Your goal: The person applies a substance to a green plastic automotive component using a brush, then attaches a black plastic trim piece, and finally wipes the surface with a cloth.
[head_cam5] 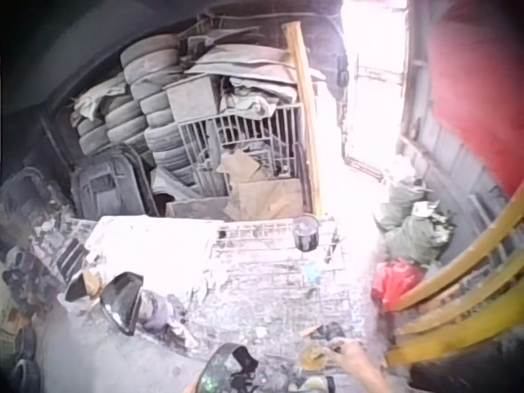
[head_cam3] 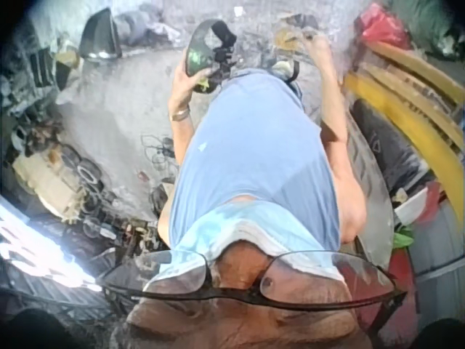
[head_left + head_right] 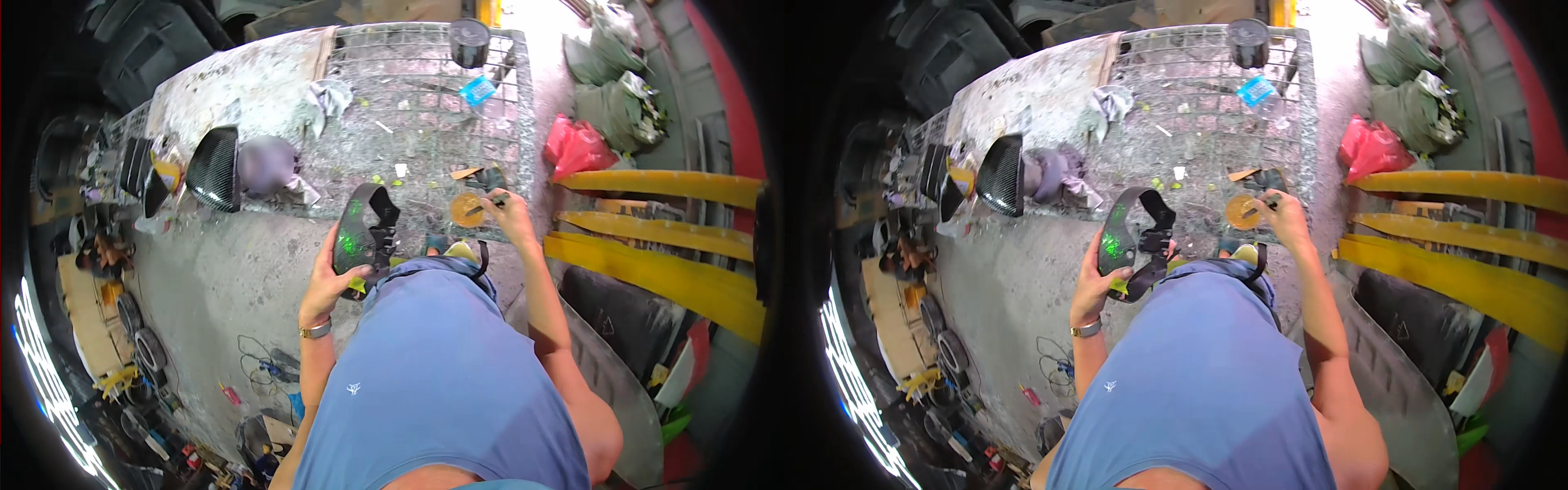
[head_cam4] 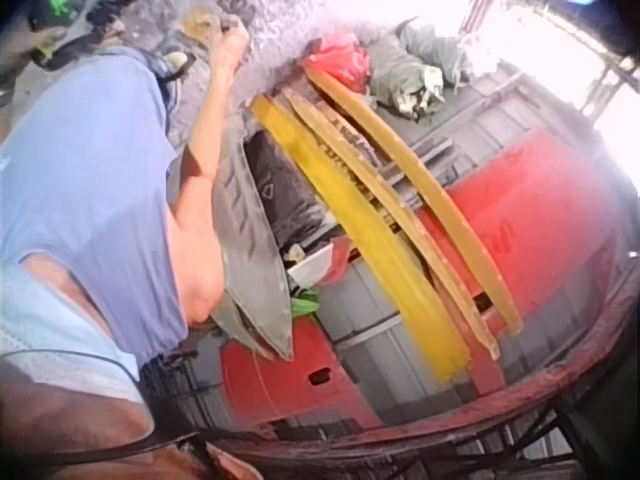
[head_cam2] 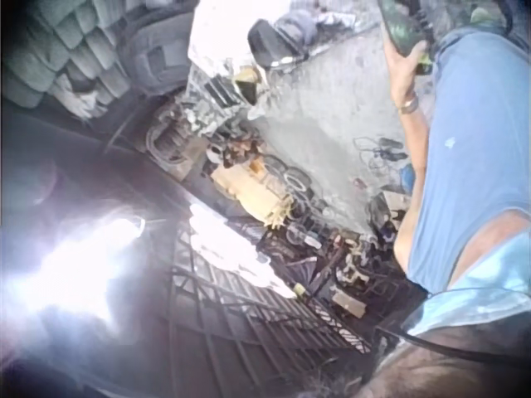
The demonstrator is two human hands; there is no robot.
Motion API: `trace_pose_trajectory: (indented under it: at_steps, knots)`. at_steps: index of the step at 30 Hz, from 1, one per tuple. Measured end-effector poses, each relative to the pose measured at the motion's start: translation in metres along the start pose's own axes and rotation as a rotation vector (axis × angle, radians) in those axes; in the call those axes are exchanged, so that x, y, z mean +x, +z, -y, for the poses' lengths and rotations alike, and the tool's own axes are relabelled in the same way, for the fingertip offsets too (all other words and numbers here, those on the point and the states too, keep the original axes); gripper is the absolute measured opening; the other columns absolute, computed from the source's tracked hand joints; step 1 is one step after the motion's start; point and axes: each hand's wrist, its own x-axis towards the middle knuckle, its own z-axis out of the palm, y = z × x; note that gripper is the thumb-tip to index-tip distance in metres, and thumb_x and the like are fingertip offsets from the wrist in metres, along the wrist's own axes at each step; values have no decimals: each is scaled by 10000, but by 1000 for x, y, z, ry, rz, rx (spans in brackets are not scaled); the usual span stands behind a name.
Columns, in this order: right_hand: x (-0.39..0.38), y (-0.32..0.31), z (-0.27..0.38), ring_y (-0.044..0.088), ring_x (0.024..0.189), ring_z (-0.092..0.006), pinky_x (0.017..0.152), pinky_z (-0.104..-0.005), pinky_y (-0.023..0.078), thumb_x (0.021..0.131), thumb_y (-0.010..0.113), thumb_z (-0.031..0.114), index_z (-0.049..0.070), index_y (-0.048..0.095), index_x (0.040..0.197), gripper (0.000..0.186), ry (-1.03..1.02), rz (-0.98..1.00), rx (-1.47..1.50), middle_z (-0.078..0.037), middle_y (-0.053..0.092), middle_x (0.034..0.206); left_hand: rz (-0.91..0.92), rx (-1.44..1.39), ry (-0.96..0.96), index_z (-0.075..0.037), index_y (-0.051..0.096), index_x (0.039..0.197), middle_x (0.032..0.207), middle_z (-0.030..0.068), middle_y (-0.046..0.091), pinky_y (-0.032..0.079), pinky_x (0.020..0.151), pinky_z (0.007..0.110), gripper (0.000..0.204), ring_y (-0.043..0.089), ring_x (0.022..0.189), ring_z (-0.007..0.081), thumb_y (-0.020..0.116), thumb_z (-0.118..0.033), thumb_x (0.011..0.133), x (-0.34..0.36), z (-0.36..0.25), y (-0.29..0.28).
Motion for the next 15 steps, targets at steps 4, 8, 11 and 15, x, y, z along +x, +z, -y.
trace_pose_trajectory:
  at_steps: [4, 8, 11, 15]
  knots:
    - [6, 5, -14, 520, 622, -100, 592, -309, 445, 846, 705, 144, 8, 673, 867, 141, -22, 51, 89, -41, 613, 665, -13, 26, 40, -9, 299, 1468, 1321, 77, 504, 445, 976, 291, 896, 525, 1153, 143, 783, 36, 716, 0, 2, -1]
    - [12, -4, -25, 481, 603, -59, 549, -257, 388, 842, 702, 150, 23, 681, 865, 131, 152, 102, 273, 27, 572, 684, -35, 61, 39, 5, 306, 1464, 1334, 77, 497, 392, 1019, 293, 890, 500, 1188, 154, 763, 42, 701, 4, 0, 7]
    - [11, -1, -31, 454, 590, -44, 514, -231, 351, 858, 705, 188, 33, 679, 928, 172, 100, -11, 444, 49, 564, 713, 28, 12, 55, 3, 297, 1461, 1278, 63, 533, 446, 941, 264, 866, 531, 1114, 113, 767, 41, 734, 4, -3, 11]
    - [11, -6, -32, 404, 589, -20, 495, -202, 314, 910, 662, 209, 45, 655, 1036, 208, 147, -88, 475, 62, 521, 734, 21, -16, -5, 8, 296, 1465, 1329, 79, 504, 398, 1028, 298, 895, 504, 1200, 158, 765, 53, 703, 1, -9, 11]
